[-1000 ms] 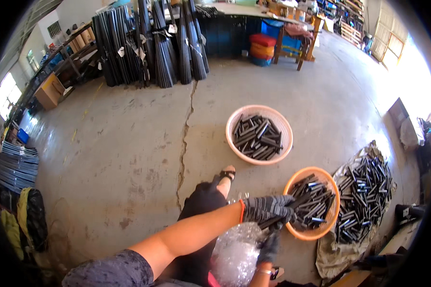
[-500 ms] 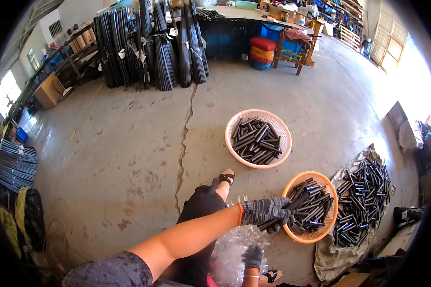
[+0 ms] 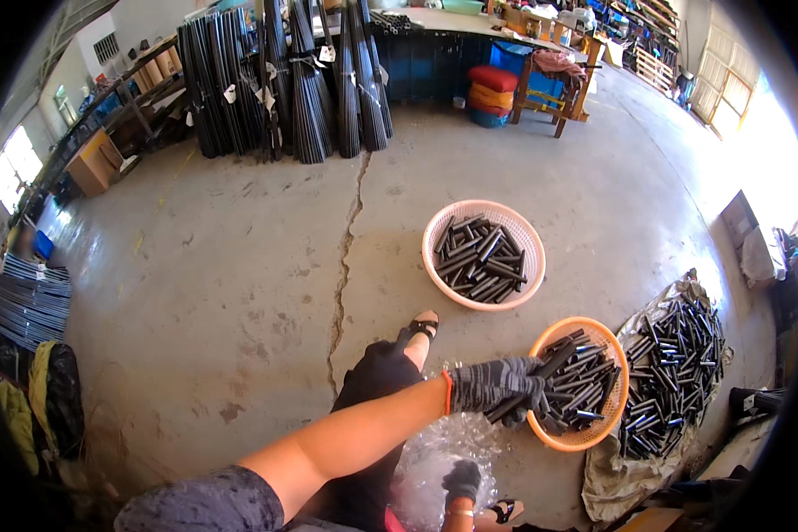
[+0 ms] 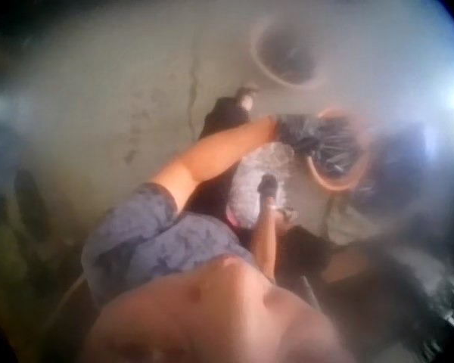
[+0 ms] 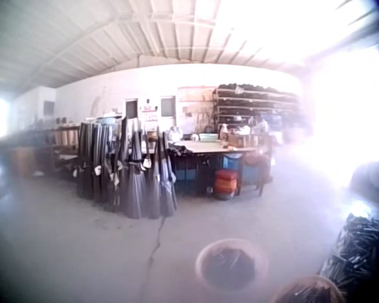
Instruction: The person picks up metal tubes from one basket, examines them, and places them into another basket or onto a pile on the floor while sitting in an industrial workspace.
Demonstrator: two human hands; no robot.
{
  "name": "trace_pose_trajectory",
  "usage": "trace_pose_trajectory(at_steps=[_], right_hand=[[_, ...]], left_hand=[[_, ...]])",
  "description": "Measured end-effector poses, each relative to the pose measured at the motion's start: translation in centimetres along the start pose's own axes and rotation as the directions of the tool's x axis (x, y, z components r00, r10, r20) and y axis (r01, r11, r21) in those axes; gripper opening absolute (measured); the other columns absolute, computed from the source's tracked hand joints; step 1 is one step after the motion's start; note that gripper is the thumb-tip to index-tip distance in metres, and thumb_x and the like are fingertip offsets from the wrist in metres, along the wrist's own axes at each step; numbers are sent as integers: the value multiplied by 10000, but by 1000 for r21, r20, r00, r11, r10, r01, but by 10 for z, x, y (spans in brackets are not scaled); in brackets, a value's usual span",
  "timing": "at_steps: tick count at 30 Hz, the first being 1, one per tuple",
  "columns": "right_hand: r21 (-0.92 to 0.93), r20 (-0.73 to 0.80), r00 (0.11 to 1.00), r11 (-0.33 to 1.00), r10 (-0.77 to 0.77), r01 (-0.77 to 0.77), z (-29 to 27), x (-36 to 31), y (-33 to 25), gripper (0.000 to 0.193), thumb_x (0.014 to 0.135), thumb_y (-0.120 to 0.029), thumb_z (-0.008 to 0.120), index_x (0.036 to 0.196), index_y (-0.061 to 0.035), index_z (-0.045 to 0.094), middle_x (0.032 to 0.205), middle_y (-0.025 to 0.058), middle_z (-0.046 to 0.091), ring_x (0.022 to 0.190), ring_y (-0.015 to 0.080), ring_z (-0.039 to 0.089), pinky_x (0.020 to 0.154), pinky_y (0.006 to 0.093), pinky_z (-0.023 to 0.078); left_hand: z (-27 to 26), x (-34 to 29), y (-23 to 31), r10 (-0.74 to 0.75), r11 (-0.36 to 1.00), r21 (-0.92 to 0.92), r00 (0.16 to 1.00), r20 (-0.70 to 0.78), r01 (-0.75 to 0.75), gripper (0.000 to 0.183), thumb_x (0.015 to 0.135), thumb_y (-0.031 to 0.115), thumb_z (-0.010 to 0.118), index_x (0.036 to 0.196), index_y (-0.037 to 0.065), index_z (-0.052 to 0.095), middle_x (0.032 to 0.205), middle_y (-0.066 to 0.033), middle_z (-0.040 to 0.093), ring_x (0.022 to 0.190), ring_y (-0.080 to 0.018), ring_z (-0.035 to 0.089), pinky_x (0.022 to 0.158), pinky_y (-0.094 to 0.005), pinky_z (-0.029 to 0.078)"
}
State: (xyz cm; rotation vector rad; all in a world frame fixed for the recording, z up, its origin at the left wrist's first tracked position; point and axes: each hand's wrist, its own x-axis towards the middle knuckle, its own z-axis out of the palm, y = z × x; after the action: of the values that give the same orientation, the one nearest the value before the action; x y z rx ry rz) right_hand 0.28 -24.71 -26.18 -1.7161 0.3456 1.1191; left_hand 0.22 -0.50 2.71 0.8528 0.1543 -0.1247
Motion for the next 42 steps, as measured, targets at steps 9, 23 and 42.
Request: trace_pose_trajectory(at_steps=[9, 23, 42], right_hand=[[531, 354, 678, 735, -644, 421, 41, -120, -233, 244, 928, -341, 465, 824, -126, 513, 604, -35, 470, 494, 94, 474, 418, 225, 384], [193, 36, 897, 884, -440, 426, 60, -98, -142, 408, 883, -554, 445, 993, -171, 528, 787, -6, 531, 426, 126, 441, 399, 246, 375], [153, 191, 700, 725, -688, 671, 53, -123, -198, 355, 885, -438, 478, 1042, -123, 532, 802, 47, 541, 663, 132, 534, 535, 271, 433]], left_hand=[[-5, 0, -5, 3, 996, 93, 999, 37, -6, 212, 894, 251, 552, 973, 66, 484, 690, -20, 540, 464, -112, 516, 402, -235, 433], [-26, -4, -15, 22, 998, 62, 999, -30, -20, 160, 912, 187, 496, 998, 53, 489, 679, -1, 508, 476, -109, 499, 420, -233, 424], [-16, -9, -8, 6, 987, 160, 1000, -4, -5, 240, 913, 227, 505, 986, -2, 518, 725, -57, 568, 606, -152, 558, 553, -262, 461]])
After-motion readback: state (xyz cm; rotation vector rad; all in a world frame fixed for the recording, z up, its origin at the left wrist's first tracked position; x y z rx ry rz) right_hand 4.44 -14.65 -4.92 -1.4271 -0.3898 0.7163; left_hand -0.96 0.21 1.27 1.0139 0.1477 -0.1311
